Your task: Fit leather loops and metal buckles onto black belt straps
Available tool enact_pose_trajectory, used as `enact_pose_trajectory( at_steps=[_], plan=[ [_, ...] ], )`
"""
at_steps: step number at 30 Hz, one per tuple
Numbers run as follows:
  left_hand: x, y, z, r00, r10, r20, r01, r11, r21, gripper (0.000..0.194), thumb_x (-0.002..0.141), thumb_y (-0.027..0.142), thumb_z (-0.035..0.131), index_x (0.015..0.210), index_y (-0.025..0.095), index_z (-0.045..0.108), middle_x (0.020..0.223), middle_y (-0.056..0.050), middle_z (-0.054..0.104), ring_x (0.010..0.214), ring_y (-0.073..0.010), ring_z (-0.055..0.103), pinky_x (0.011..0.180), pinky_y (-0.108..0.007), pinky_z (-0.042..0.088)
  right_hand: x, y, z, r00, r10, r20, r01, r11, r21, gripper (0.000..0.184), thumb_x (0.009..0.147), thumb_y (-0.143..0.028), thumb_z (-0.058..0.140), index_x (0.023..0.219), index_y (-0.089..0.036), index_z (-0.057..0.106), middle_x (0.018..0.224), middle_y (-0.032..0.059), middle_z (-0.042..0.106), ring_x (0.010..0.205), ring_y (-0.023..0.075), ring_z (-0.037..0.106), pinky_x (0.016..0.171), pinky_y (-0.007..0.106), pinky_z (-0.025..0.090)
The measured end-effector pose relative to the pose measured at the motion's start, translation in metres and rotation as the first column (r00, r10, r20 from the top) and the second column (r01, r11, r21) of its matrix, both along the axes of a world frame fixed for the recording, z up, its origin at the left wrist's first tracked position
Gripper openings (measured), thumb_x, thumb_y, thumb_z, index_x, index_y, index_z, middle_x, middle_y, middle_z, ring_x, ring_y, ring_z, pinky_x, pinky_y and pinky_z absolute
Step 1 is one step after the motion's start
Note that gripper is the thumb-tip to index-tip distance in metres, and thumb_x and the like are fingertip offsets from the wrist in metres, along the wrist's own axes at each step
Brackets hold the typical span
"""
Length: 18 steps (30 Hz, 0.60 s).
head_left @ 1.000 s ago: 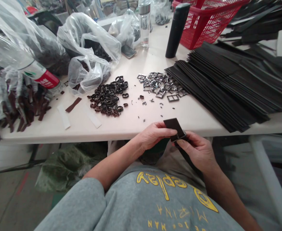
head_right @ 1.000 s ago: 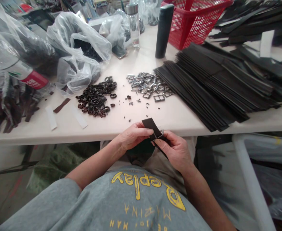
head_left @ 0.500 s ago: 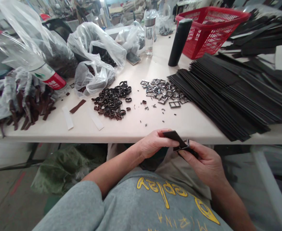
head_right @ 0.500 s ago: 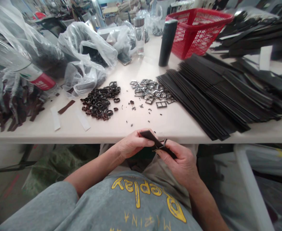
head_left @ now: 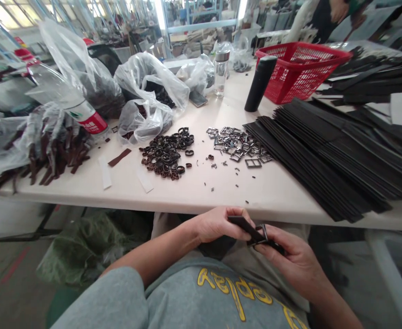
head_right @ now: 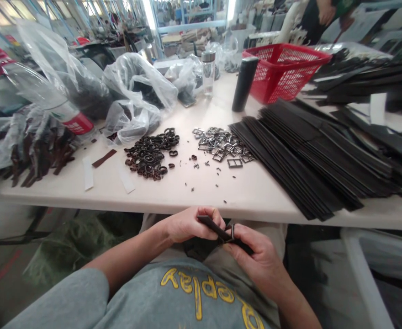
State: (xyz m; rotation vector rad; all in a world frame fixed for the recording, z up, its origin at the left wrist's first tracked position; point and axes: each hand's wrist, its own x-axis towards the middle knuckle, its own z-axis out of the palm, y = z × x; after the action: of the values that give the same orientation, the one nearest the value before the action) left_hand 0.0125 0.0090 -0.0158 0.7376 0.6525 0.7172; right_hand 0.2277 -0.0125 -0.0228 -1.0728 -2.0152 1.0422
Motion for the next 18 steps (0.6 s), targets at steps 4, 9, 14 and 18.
enact_pose_trajectory(
  at_steps=[4, 9, 14, 18],
  plan=[
    [-0.003, -0.005, -0.007, 0.997, 0.058, -0.041, -0.057, 0.998, 0.007, 0.031, 0.051, 0.020, 0.086, 0.069, 0.015, 0.061, 0.076, 0.000, 0.066, 0.073, -0.0126, 0.058, 0.077, -0.028, 0.042, -0.003, -0.001, -0.001, 0.999, 0.013, 0.043, -0.014, 0.999, 0.033, 0.012, 0.087, -0.031, 0.065, 0.091, -0.023, 0.074, 0.085, 0.0024, 0.075, 0.076, 0.0198, 0.071, 0.067, 0.025, 0.057],
    [-0.005, -0.010, -0.008, 0.948, 0.201, -0.248, -0.154, 0.969, 0.195, 0.024, 0.061, 0.021, 0.079, 0.073, 0.015, 0.060, 0.069, 0.003, 0.059, 0.064, -0.0088, 0.049, 0.066, -0.023, 0.038, -0.006, 0.000, 0.000, 0.994, -0.057, 0.090, 0.049, 0.996, 0.081, 0.014, 0.088, -0.031, 0.064, 0.091, -0.024, 0.075, 0.082, 0.0024, 0.075, 0.072, 0.0195, 0.070, 0.064, 0.026, 0.056],
    [-0.008, -0.014, -0.010, 0.934, 0.242, -0.265, -0.150, 0.934, 0.323, 0.020, 0.071, 0.029, 0.075, 0.079, 0.016, 0.062, 0.070, 0.002, 0.060, 0.065, -0.0102, 0.051, 0.065, -0.023, 0.042, -0.007, 0.000, 0.006, 0.992, -0.054, 0.110, 0.046, 0.996, 0.079, 0.015, 0.088, -0.033, 0.062, 0.084, -0.024, 0.074, 0.074, 0.0016, 0.073, 0.067, 0.0191, 0.069, 0.060, 0.025, 0.054],
    [-0.009, -0.017, -0.018, 0.914, 0.267, -0.307, -0.133, 0.909, 0.395, 0.017, 0.079, 0.032, 0.070, 0.084, 0.016, 0.065, 0.072, 0.000, 0.064, 0.067, -0.0128, 0.057, 0.065, -0.024, 0.046, -0.014, -0.004, 0.008, 0.992, -0.105, 0.077, 0.095, 0.989, 0.115, 0.019, 0.088, -0.034, 0.062, 0.076, -0.023, 0.071, 0.067, 0.0010, 0.071, 0.058, 0.0168, 0.064, 0.053, 0.024, 0.050]
  ],
)
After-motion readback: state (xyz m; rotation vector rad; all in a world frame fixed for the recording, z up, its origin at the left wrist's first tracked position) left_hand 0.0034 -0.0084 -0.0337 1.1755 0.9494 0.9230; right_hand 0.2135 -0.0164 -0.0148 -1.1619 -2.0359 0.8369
